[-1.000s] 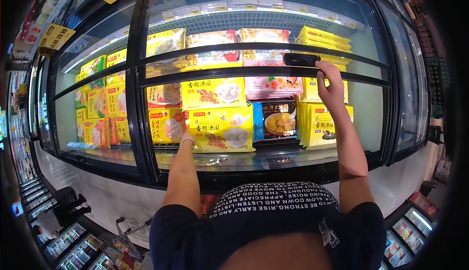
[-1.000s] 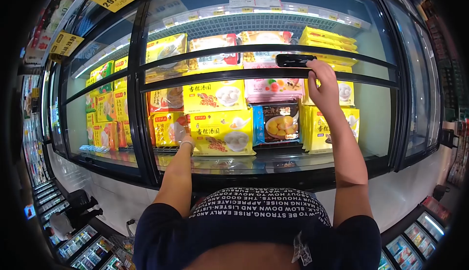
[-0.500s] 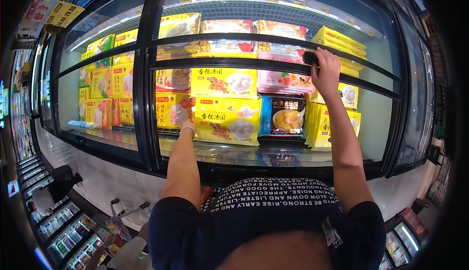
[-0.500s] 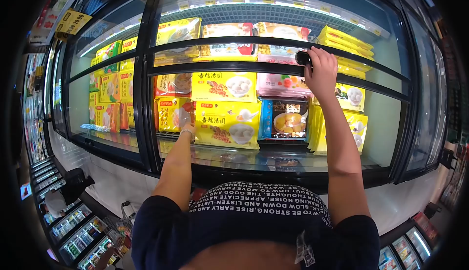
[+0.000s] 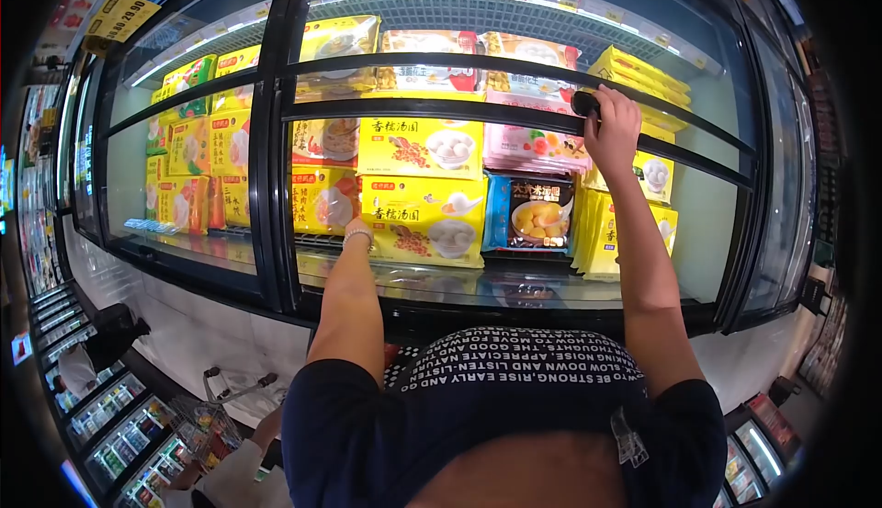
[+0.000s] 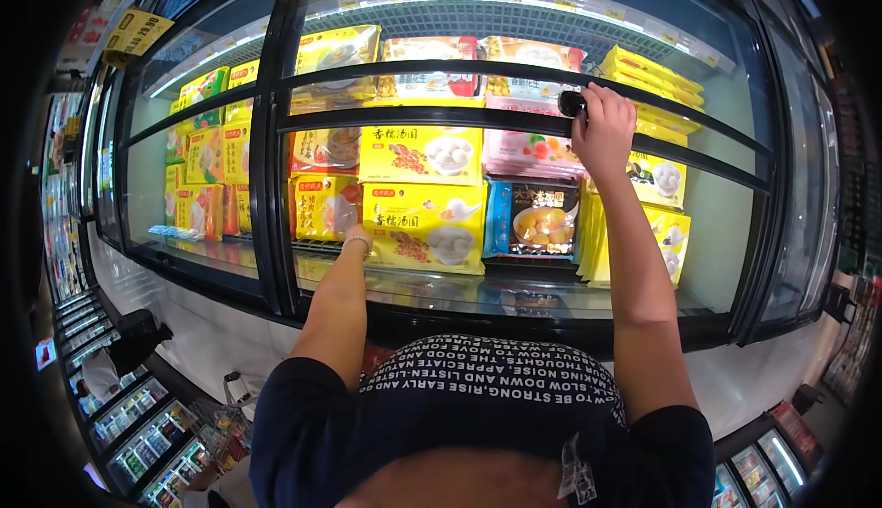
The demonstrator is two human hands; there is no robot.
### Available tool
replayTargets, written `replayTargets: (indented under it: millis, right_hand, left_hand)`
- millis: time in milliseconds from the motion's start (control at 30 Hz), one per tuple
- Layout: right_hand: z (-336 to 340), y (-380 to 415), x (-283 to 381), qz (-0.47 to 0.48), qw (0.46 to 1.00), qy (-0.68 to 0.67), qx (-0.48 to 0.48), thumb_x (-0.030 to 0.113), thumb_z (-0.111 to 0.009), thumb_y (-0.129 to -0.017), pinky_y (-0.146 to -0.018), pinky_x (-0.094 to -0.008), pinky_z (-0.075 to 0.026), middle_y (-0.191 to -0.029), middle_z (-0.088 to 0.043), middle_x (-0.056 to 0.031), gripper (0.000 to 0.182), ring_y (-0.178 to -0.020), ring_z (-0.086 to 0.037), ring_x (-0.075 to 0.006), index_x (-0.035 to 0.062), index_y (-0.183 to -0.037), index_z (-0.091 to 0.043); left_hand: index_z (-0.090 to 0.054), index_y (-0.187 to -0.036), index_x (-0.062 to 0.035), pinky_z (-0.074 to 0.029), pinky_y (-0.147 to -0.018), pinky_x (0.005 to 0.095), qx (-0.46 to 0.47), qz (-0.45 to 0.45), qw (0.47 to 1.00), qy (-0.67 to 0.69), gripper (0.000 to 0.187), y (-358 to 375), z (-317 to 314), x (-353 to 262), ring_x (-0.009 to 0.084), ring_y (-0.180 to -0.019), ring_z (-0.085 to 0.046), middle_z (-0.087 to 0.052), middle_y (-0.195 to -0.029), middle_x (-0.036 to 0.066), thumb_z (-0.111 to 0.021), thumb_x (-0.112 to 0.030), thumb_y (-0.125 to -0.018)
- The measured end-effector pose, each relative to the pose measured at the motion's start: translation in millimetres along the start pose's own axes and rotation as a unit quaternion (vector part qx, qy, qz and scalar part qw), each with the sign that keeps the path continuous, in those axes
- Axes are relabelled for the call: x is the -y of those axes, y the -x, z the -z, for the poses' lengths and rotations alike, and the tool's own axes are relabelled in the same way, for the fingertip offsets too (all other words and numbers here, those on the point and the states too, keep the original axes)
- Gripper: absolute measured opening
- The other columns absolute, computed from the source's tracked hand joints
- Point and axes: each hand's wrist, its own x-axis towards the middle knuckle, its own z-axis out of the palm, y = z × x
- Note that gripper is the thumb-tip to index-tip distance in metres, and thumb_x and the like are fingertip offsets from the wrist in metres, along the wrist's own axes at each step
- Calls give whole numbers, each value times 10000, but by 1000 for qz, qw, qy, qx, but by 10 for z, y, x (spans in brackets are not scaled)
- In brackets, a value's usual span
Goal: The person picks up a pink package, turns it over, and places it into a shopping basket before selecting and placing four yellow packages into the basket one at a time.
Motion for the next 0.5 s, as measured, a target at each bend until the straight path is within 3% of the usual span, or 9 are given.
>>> replayTargets:
  millis: [133,233,333,367,500]
  right_hand:
    - [-19,5,12,1,1000,6,-9,69,-580,-682,-931,-425,-315,-1056,-539,-67,313,-1009,-484,-247,71,-993,-536]
    - [-11,-1,14,12,1000,5,-17,69,-585,-679,-913,-427,-325,-1048,-542,-63,307,-999,-486,-249,72,-982,-533]
    - [-32,10,-13,13,1000,2,-22,66,-587,-675,-910,-431,-324,-1045,-541,-65,305,-992,-487,-256,72,-974,-526]
    - [-22,13,-7,9,1000,-6,-20,65,-586,-673,-912,-436,-323,-1048,-540,-69,302,-990,-485,-263,71,-968,-521]
    - [57,6,-3,4,1000,-23,-4,75,-575,-673,-906,-426,-334,-1028,-542,-89,301,-980,-484,-275,65,-972,-535]
  left_hand:
    - [-601,-1005,-57,-479,-773,370,3,-24,997,-69,284,109,89,-97,310,-947,-575,-590,-1009,188,-488,-238,-818]
    - [-604,-989,-4,-471,-766,373,2,-47,999,-11,376,93,54,-111,321,-940,-576,-604,-975,197,-644,-248,-706]
    - [-601,-977,20,-468,-775,371,-41,13,996,74,381,-17,-64,-162,322,-915,-584,-615,-933,201,-656,-228,-693]
    - [-521,-1066,73,-432,-839,377,-37,39,988,146,470,58,-61,-243,332,-983,-542,-567,-1026,240,-638,-207,-707]
    - [-352,-1166,104,-341,-947,402,-217,-167,949,157,600,579,97,-915,385,-1113,-405,-417,-1174,300,-603,-197,-712]
